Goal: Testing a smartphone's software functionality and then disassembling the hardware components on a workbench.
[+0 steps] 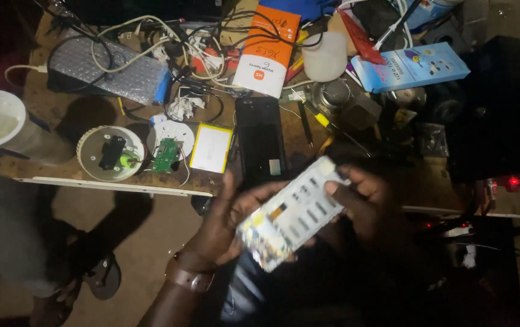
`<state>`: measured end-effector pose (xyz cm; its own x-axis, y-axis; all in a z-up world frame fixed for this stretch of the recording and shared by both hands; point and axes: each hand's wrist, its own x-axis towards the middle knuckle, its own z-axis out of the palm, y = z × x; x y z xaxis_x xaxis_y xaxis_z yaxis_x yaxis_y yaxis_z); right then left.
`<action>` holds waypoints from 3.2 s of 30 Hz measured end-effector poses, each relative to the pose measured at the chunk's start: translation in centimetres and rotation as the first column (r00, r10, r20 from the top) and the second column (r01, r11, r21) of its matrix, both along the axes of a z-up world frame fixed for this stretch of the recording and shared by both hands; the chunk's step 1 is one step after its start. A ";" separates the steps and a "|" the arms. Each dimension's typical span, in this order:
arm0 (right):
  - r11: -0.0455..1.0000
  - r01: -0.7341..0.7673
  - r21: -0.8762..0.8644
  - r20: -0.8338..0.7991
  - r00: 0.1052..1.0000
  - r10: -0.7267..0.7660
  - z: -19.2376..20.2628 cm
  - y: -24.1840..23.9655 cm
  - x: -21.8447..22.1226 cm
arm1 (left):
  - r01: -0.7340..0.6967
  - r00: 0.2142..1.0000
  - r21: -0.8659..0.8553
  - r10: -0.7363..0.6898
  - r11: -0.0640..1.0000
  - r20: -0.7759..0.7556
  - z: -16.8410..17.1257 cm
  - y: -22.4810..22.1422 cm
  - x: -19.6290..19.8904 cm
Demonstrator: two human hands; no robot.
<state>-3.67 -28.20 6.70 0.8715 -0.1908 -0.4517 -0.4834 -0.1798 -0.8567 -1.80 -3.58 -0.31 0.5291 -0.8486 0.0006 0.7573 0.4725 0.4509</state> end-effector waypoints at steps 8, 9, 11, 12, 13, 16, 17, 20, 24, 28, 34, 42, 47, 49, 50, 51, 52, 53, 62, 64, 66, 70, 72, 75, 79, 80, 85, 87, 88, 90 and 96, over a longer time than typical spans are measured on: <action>0.881 0.295 0.370 0.203 0.900 -0.386 -0.7 6.1 -2.2 | -0.583 0.813 -0.054 0.581 0.811 -0.038 -1.8 -0.4 1.2; 0.851 0.260 0.456 0.109 0.933 -0.344 -3.9 5.0 -2.9 | -0.573 0.819 -0.144 0.572 0.807 -0.053 -1.6 -0.3 0.9; 0.808 0.237 0.539 0.016 0.956 -0.292 -6.0 5.3 -4.1 | -0.559 0.826 -0.231 0.559 0.797 -0.069 -0.6 -0.6 0.3; 0.831 0.069 0.552 0.125 0.978 -0.165 -4.9 6.7 -4.7 | -0.512 0.858 -0.229 0.508 0.828 -0.079 0.3 -1.0 0.0; 0.831 -0.102 0.547 0.235 0.971 -0.035 -3.8 8.1 -5.1 | -0.464 0.885 -0.230 0.456 0.856 -0.088 1.2 -1.4 -0.1; 0.795 -0.011 0.606 0.031 0.999 -0.010 -2.3 9.4 -6.1 | -0.382 0.907 -0.313 0.289 0.869 -0.305 0.7 -2.8 -1.2; 0.795 -0.012 0.606 0.031 0.999 -0.009 -1.8 9.1 -6.0 | -0.383 0.907 -0.314 0.290 0.869 -0.306 0.6 -2.9 -1.2; 0.935 -0.050 0.350 -0.004 0.998 0.055 -1.5 8.3 -6.1 | -0.370 0.920 -0.303 0.301 0.878 -0.253 0.4 -3.1 -1.2; 0.906 -0.131 0.402 0.013 0.990 0.138 -1.8 8.2 -6.4 | -0.335 0.923 -0.373 0.222 0.866 -0.314 1.1 -2.6 -1.1; 0.942 -0.276 0.192 0.063 0.961 0.269 -2.6 7.8 -6.7 | -0.283 0.933 -0.412 0.148 0.866 -0.329 0.5 -2.1 -1.4; 0.943 -0.194 0.271 -0.073 0.972 0.221 -3.0 7.6 -6.8 | -0.292 0.948 -0.327 0.227 0.899 -0.225 1.0 -2.0 -1.5; 0.934 -0.277 0.227 0.126 0.959 0.254 -2.2 7.7 -6.6 | -0.296 0.947 -0.341 0.226 0.892 -0.230 0.9 -2.1 -1.5; 0.945 -0.282 0.165 0.115 0.957 0.265 -1.9 7.6 -6.5 | -0.293 0.936 -0.385 0.180 0.875 -0.304 0.8 -2.1 -1.4; 0.932 -0.304 0.199 0.128 0.950 0.283 -2.0 7.6 -6.6 | -0.295 0.944 -0.345 0.215 0.891 -0.252 1.0 -2.0 -1.5; 0.931 -0.306 0.199 0.128 0.950 0.285 -2.1 7.7 -6.7 | -0.296 0.943 -0.345 0.216 0.890 -0.252 0.8 -2.1 -1.5; 0.933 -0.292 0.212 0.131 0.954 0.269 -2.2 7.7 -6.8 | -0.293 0.944 -0.352 0.211 0.889 -0.254 0.7 -2.1 -1.5; 0.934 -0.278 0.225 0.135 0.958 0.253 -2.3 7.8 -6.9 | -0.290 0.945 -0.358 0.205 0.888 -0.255 0.6 -2.2 -1.5; 0.933 -0.280 0.225 0.135 0.958 0.254 -2.2 7.7 -6.8 | -0.291 0.944 -0.358 0.207 0.887 -0.256 0.5 -2.2 -1.5; 0.926 -0.308 0.217 0.166 0.947 0.276 -2.4 7.7 -6.8 | -0.283 0.945 -0.395 0.182 0.874 -0.273 0.7 -2.2 -1.6; 0.949 -0.237 0.210 0.016 0.971 0.239 -2.4 7.7 -6.9 | -0.290 0.948 -0.350 0.215 0.891 -0.236 0.9 -2.1 -1.6; 0.956 -0.206 0.211 -0.034 0.975 0.217 -2.4 7.7 -6.9 | -0.285 0.949 -0.352 0.212 0.891 -0.232 0.7 -2.2 -1.6; 0.938 -0.322 0.132 0.177 0.938 0.297 -2.3 7.6 -6.9 | -0.269 0.956 -0.372 0.200 0.888 -0.215 0.4 -2.2 -1.6; 0.944 -0.295 0.148 0.129 0.952 0.278 -2.1 7.6 -7.0 | -0.269 0.957 -0.363 0.205 0.892 -0.204 0.5 -2.2 -1.5; 0.958 -0.223 0.180 0.011 0.974 0.224 -2.6 7.7 -7.2 | -0.268 0.958 -0.350 0.209 0.898 -0.198 0.6 -2.1 -1.6; 0.962 -0.234 0.137 0.076 0.971 0.226 -2.7 7.7 -7.3 | -0.272 0.947 -0.412 0.165 0.870 -0.277 0.4 -2.1 -1.6; 0.962 -0.234 0.137 0.075 0.971 0.226 -2.9 7.6 -7.3 | -0.273 0.946 -0.412 0.165 0.870 -0.277 0.4 -2.1 -1.6; 0.932 -0.339 0.127 0.193 0.930 0.312 -2.7 7.3 -7.0 | -0.278 0.946 -0.393 0.179 0.877 -0.270 0.6 -2.2 -1.6; 0.931 -0.337 0.143 0.194 0.931 0.307 -2.4 7.5 -7.0 | -0.277 0.947 -0.390 0.180 0.878 -0.266 0.4 -2.2 -1.6; 0.929 -0.334 0.159 0.196 0.933 0.302 -2.3 7.6 -6.9 | -0.275 0.948 -0.387 0.181 0.880 -0.262 0.4 -2.2 -1.6; 0.933 -0.318 0.170 0.128 0.946 0.299 -2.4 7.4 -6.9 | -0.276 0.951 -0.367 0.197 0.888 -0.240 0.7 -2.1 -1.6; 0.919 -0.375 0.121 0.240 0.909 0.340 -2.1 7.6 -6.6 | -0.281 0.948 -0.369 0.198 0.886 -0.248 0.9 -2.1 -1.6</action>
